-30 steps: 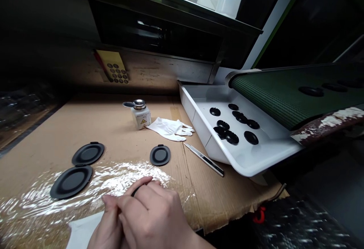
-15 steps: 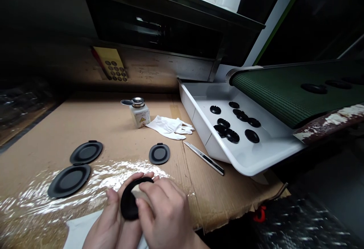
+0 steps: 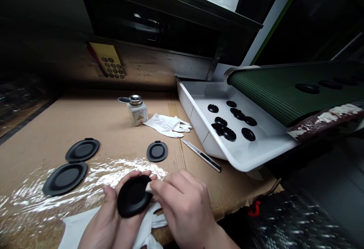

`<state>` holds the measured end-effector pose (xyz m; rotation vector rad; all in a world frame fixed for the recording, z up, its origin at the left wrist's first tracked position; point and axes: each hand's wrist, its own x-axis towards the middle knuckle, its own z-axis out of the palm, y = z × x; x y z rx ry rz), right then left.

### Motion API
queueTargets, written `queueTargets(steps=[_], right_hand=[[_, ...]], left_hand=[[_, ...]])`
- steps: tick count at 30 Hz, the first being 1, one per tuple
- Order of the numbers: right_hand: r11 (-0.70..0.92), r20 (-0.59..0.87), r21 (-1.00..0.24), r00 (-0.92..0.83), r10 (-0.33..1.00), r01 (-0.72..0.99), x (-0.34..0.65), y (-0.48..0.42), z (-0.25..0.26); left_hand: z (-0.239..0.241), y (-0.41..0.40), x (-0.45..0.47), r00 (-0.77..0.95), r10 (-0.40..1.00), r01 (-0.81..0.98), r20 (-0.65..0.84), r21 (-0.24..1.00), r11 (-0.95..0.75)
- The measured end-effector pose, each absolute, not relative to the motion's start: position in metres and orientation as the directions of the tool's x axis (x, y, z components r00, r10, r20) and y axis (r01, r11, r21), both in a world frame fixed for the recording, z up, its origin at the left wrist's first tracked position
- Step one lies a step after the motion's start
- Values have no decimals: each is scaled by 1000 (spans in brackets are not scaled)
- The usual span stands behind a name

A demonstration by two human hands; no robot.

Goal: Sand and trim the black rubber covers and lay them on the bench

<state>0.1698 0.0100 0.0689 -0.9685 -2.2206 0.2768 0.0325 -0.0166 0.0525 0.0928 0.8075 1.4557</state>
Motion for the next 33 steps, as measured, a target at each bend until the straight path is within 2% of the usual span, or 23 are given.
queueTargets(steps=[6, 12, 16, 21, 24, 26, 28, 31, 33], right_hand=[[772, 636, -203, -519, 571, 602, 150, 2, 51], [740, 770, -211, -358, 528, 638, 127, -11, 39], [749, 737, -191, -412, 536, 634, 139, -6, 43], [781, 680, 17, -580, 449, 624, 156, 9, 56], [808, 650, 94, -651, 393, 581, 155, 20, 65], [831, 629, 64, -669, 396, 552, 157, 28, 68], [832, 633, -60, -623, 459, 551, 164, 36, 66], [738, 654, -285, -438, 616, 612, 181, 46, 57], [657, 647, -318, -350, 677, 684, 192, 50, 48]], left_hand=[[54, -17, 34, -118, 895, -821, -430, 549, 156], [47, -18, 32, -114, 890, -803, -442, 568, 180], [48, -17, 31, -78, 884, -833, -461, 517, 197], [49, -15, 31, -47, 900, -844, -434, 499, 197], [47, -15, 30, -17, 903, -861, -430, 466, 206], [46, -16, 29, -9, 898, -879, -440, 431, 202], [47, -16, 28, -22, 882, -891, -470, 410, 196], [53, -15, 27, -63, 846, -882, -529, 426, 201], [58, -15, 28, -61, 837, -878, -544, 428, 214]])
